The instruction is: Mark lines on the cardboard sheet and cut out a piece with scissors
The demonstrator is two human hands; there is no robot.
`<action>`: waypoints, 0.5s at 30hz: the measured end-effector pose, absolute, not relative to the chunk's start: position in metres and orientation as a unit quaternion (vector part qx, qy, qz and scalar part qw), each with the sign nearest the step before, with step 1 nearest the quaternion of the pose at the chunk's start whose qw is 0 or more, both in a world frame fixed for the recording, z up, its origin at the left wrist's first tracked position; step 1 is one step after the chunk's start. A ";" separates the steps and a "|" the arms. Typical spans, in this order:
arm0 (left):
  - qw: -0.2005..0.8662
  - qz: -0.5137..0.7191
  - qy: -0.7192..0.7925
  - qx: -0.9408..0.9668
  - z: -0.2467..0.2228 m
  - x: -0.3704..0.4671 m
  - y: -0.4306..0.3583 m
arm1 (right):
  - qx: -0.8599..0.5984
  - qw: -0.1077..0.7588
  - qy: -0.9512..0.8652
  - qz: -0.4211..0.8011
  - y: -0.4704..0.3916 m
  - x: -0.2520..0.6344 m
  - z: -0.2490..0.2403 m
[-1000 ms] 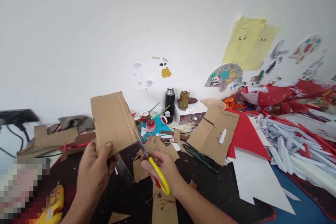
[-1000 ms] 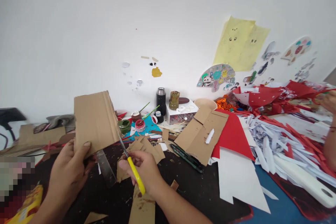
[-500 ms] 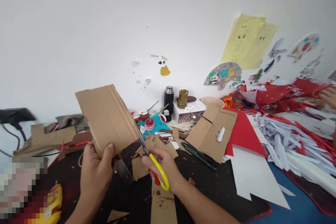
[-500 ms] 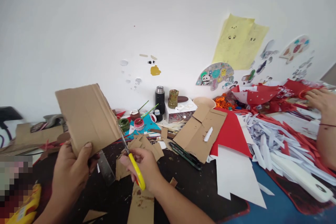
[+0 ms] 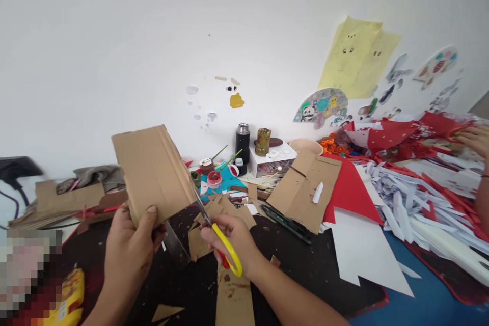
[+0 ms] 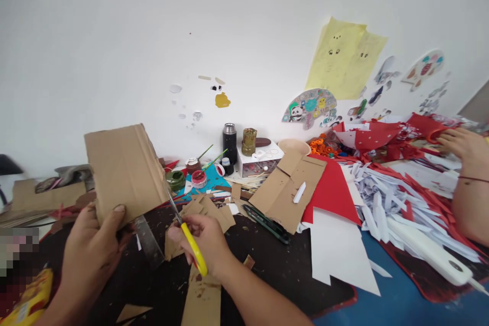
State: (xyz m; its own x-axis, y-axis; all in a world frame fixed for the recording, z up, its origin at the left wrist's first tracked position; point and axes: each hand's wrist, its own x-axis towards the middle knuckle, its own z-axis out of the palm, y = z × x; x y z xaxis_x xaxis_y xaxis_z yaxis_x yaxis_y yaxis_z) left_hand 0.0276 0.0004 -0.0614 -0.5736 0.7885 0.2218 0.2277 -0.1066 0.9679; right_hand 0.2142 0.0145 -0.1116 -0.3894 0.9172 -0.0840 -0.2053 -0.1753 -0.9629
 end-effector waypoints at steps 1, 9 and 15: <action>0.222 0.624 0.632 0.401 -0.060 0.028 0.000 | -0.365 0.415 -0.490 0.675 0.014 0.214 -0.112; 0.231 0.621 0.644 0.383 -0.055 0.032 -0.002 | -0.390 0.415 -0.487 0.662 0.012 0.211 -0.117; 0.241 0.614 0.650 0.378 -0.064 0.028 0.000 | -0.402 0.417 -0.490 0.651 0.010 0.210 -0.118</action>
State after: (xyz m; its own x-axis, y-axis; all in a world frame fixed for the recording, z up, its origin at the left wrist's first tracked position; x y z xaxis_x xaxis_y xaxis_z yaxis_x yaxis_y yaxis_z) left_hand 0.0278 -0.0002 -0.0643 -0.5990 0.7863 0.1512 0.1945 -0.0403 0.9801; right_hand 0.2102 0.0101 -0.1181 -0.3290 0.9374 -0.1140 -0.1499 -0.1711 -0.9738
